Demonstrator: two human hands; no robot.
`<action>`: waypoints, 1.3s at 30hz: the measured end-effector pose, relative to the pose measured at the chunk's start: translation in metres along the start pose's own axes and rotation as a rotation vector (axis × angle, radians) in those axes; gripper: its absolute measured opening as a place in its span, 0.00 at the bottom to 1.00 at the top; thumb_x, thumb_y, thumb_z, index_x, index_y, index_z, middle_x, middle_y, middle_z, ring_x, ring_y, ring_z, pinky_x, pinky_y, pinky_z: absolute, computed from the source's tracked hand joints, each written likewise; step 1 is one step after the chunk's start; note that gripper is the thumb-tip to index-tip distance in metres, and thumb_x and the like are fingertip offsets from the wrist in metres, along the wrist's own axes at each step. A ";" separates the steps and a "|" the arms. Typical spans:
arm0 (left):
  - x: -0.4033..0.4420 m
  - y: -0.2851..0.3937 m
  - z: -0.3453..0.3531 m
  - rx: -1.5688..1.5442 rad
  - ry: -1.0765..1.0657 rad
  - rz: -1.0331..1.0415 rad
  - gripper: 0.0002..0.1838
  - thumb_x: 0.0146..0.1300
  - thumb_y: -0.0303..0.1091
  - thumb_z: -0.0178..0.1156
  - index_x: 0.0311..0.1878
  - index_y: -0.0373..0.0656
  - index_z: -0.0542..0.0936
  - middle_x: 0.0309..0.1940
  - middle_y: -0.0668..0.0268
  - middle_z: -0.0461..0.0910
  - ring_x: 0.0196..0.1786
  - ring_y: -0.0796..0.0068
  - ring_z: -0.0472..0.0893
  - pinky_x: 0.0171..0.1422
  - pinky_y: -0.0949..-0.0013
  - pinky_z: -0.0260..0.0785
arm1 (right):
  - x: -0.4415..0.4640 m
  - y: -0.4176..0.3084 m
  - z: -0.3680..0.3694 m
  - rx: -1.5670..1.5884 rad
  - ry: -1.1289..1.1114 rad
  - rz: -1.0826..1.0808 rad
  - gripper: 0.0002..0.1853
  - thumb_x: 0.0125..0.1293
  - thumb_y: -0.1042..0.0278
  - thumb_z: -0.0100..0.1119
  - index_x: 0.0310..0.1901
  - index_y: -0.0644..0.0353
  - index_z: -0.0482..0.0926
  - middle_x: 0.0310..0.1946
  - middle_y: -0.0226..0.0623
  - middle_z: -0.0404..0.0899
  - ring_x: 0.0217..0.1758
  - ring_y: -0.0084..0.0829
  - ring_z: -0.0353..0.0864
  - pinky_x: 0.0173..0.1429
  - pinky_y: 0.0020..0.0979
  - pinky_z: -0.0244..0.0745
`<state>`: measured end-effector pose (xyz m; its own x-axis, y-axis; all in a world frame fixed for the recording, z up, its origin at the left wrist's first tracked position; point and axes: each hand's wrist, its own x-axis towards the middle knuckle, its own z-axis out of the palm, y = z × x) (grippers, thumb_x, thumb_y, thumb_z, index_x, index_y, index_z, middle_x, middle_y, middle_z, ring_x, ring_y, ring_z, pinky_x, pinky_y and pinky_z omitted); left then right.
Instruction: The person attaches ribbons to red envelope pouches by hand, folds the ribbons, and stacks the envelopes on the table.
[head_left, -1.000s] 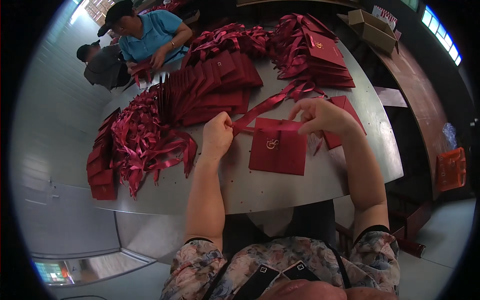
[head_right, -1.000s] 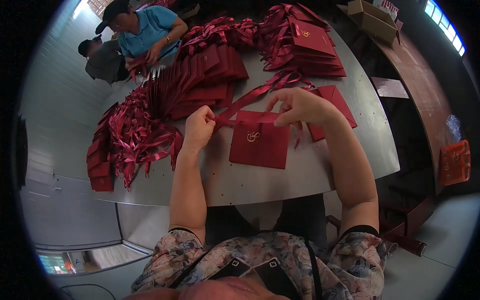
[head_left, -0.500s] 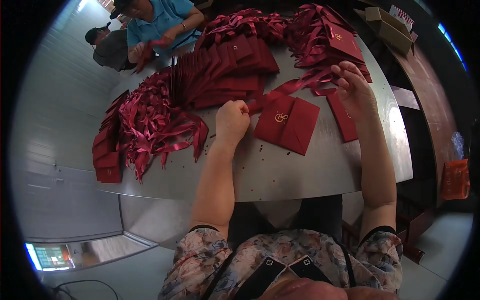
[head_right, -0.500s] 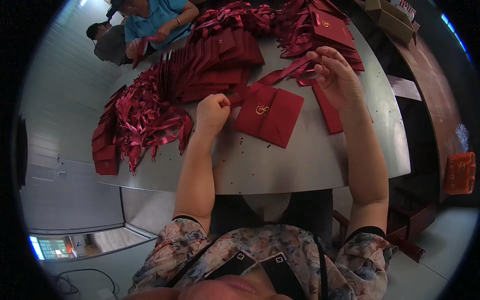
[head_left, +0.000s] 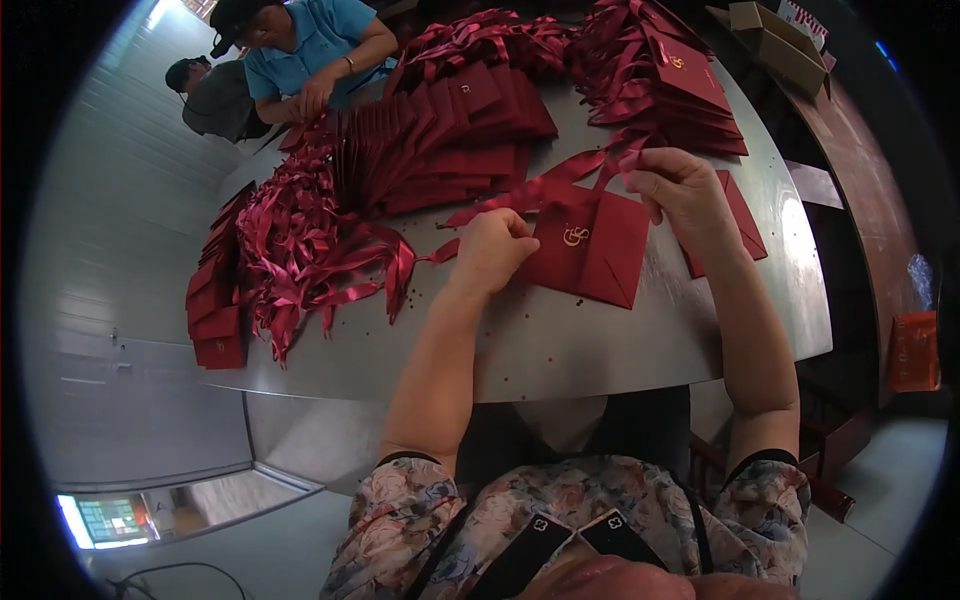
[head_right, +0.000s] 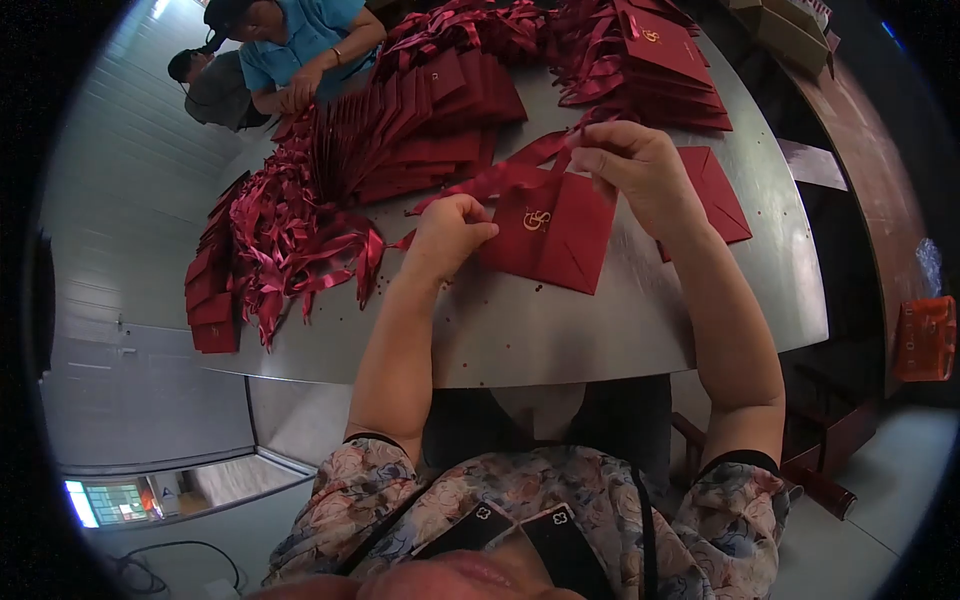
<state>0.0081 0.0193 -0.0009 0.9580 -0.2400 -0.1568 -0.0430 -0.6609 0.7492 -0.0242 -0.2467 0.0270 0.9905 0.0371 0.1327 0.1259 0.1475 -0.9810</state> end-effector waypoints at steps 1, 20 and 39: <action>0.000 -0.001 0.001 -0.088 -0.024 -0.046 0.08 0.54 0.31 0.69 0.35 0.37 0.83 0.26 0.59 0.84 0.32 0.68 0.83 0.41 0.65 0.75 | -0.003 -0.002 0.007 -0.134 -0.015 0.037 0.08 0.70 0.73 0.62 0.47 0.65 0.83 0.41 0.32 0.86 0.30 0.14 0.75 0.31 0.19 0.71; -0.004 0.003 -0.013 -0.678 -0.279 -0.121 0.14 0.56 0.25 0.68 0.47 0.42 0.83 0.36 0.72 0.83 0.38 0.82 0.79 0.42 0.76 0.68 | -0.016 0.028 0.040 -0.325 -0.251 0.364 0.07 0.64 0.76 0.64 0.42 0.67 0.79 0.30 0.33 0.80 0.28 0.20 0.80 0.31 0.23 0.79; -0.001 0.007 0.005 -0.814 -0.155 -0.108 0.13 0.57 0.21 0.67 0.46 0.41 0.80 0.37 0.71 0.83 0.38 0.82 0.79 0.43 0.77 0.69 | -0.015 0.032 0.040 -0.367 -0.279 0.336 0.06 0.61 0.74 0.66 0.37 0.65 0.81 0.23 0.31 0.78 0.25 0.19 0.77 0.30 0.23 0.74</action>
<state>0.0056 0.0110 0.0012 0.8926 -0.3395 -0.2966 0.3219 0.0197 0.9466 -0.0373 -0.2025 -0.0010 0.9334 0.2896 -0.2121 -0.1334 -0.2689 -0.9539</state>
